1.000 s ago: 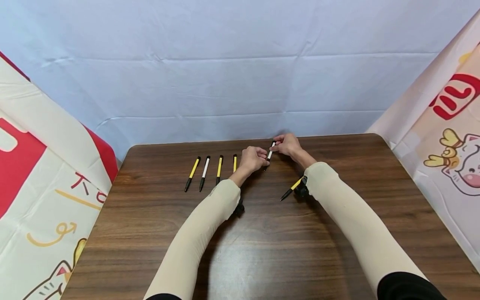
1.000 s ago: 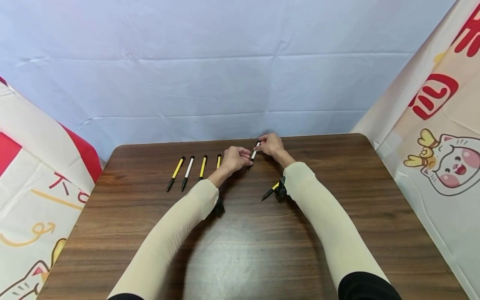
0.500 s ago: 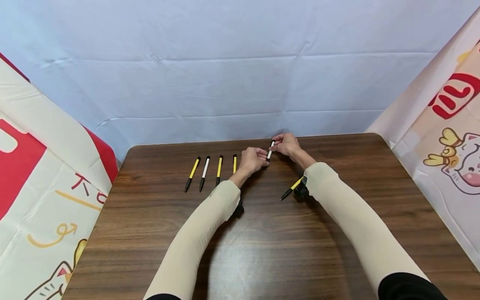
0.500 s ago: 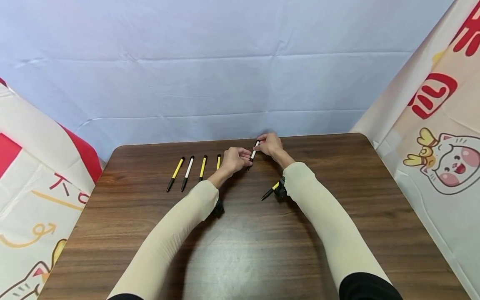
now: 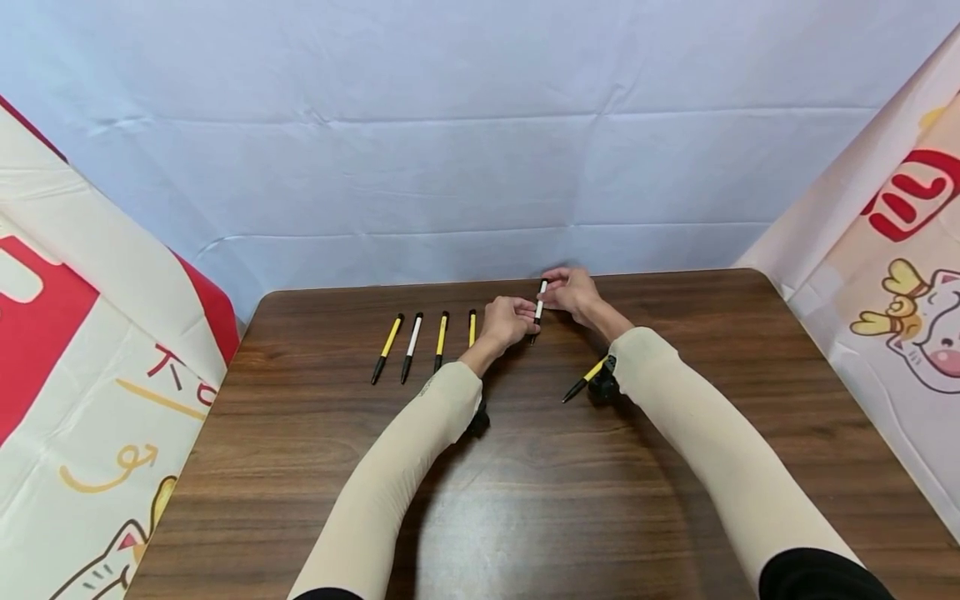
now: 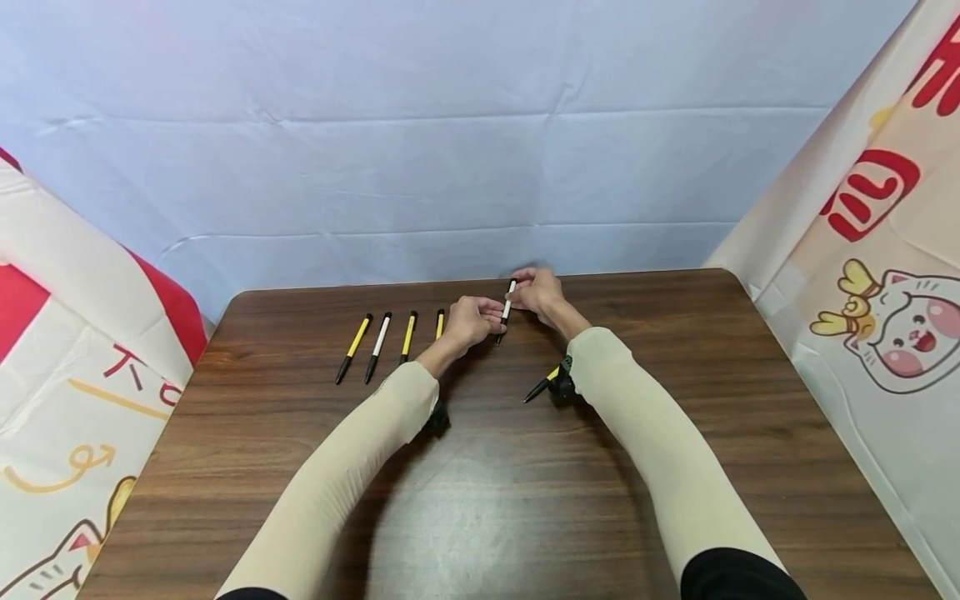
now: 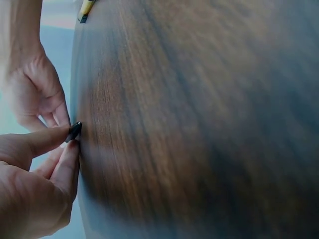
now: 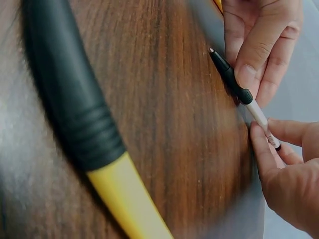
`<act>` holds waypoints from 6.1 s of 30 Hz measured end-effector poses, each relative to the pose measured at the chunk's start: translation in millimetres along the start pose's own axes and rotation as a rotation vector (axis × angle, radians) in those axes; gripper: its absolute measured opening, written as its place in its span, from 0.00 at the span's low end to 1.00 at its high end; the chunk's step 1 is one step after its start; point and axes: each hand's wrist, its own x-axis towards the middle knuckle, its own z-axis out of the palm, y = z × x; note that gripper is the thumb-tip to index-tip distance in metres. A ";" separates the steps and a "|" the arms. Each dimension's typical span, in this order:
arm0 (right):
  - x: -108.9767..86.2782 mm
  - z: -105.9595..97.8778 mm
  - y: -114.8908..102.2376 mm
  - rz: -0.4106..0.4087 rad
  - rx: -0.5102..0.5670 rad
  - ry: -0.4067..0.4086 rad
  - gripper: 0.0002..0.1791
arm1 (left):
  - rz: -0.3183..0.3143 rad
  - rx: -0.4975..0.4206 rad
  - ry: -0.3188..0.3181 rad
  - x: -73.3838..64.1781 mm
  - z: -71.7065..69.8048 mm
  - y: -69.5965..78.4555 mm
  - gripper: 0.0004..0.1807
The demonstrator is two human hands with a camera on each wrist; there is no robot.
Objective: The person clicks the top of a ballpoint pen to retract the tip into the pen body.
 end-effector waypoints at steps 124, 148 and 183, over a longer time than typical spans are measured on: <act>-30.8 20.1 -28.1 -0.057 0.164 -0.186 0.30 | -0.187 -0.587 -0.192 -34.1 -44.5 9.1 0.21; -39.8 39.4 -17.5 -0.056 0.141 -0.190 0.30 | -0.157 -0.468 -0.215 -48.1 -53.7 -9.7 0.20; -40.6 57.0 -5.3 -0.031 0.025 -0.184 0.34 | -0.050 -0.100 -0.103 -56.0 -54.6 -26.1 0.15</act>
